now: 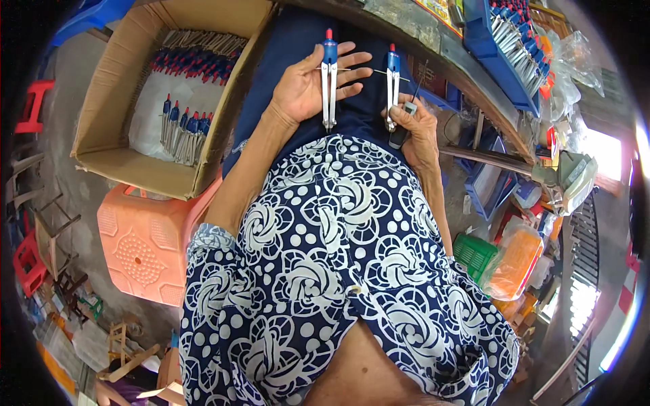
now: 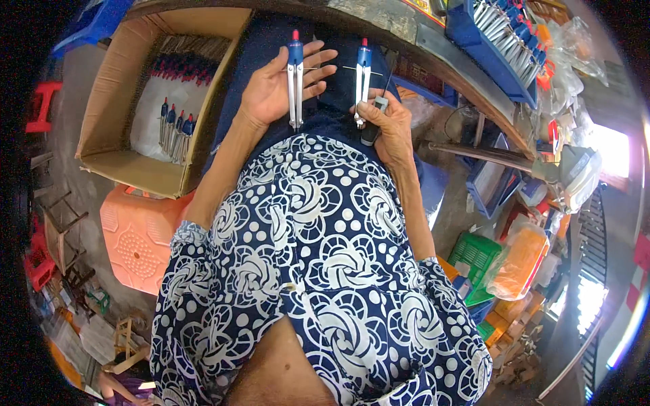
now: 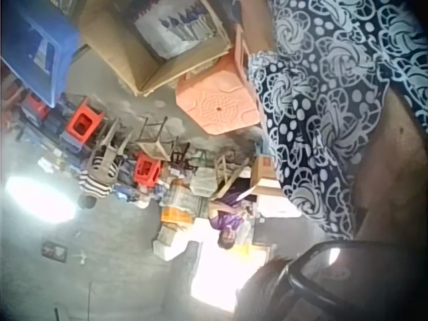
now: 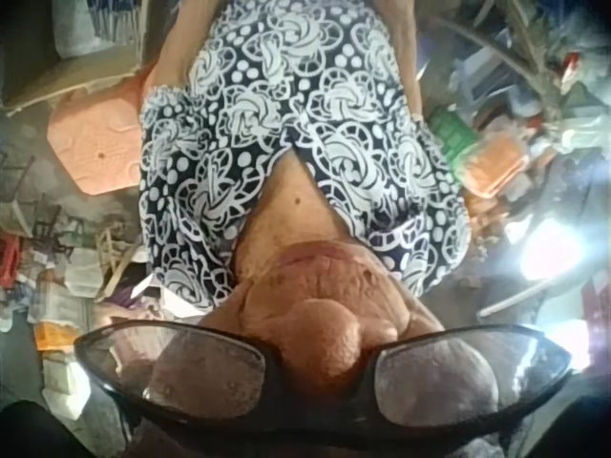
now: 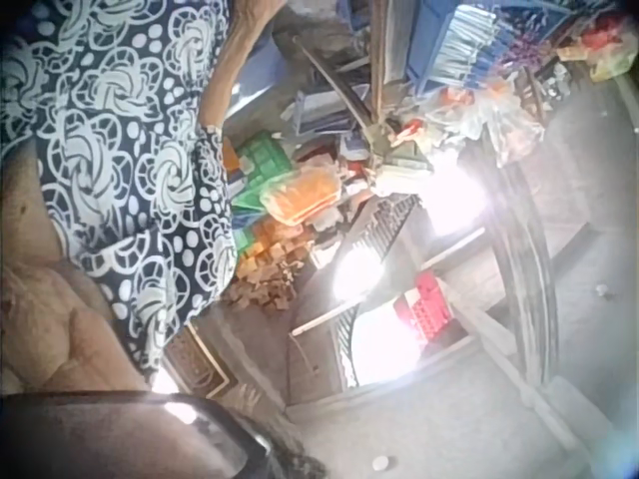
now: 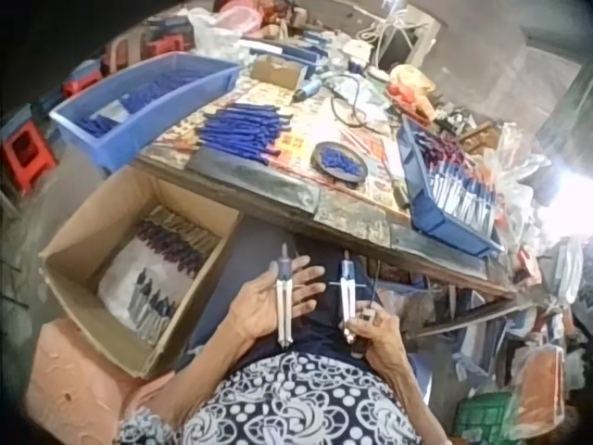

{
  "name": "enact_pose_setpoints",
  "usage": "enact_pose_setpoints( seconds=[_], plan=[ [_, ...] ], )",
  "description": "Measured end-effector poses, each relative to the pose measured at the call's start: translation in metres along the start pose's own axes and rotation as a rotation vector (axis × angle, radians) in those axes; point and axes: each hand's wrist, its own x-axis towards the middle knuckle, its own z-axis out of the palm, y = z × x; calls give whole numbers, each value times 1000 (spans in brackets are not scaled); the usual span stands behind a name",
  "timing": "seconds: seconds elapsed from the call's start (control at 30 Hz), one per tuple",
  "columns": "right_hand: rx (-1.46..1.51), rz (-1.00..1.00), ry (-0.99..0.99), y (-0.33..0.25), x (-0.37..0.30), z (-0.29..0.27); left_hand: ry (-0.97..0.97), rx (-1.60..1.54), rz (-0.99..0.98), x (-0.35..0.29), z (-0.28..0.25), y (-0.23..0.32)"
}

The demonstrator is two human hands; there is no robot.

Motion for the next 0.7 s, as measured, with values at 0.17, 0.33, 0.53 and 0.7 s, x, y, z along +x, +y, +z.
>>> enact_pose_setpoints(
  seconds=[0.17,0.33,0.53,0.7],
  plan=[
    [-39,11,11,0,1,2,30,-12,-7,-1,0,0],
    [-38,21,9,1,3,1,34,8,-25,0,-4,-1],
    [-43,21,1,2,3,0,26,17,-54,2,-6,-1],
    [-24,24,-6,2,3,0,5,1,-72,1,-7,0]
  ],
)
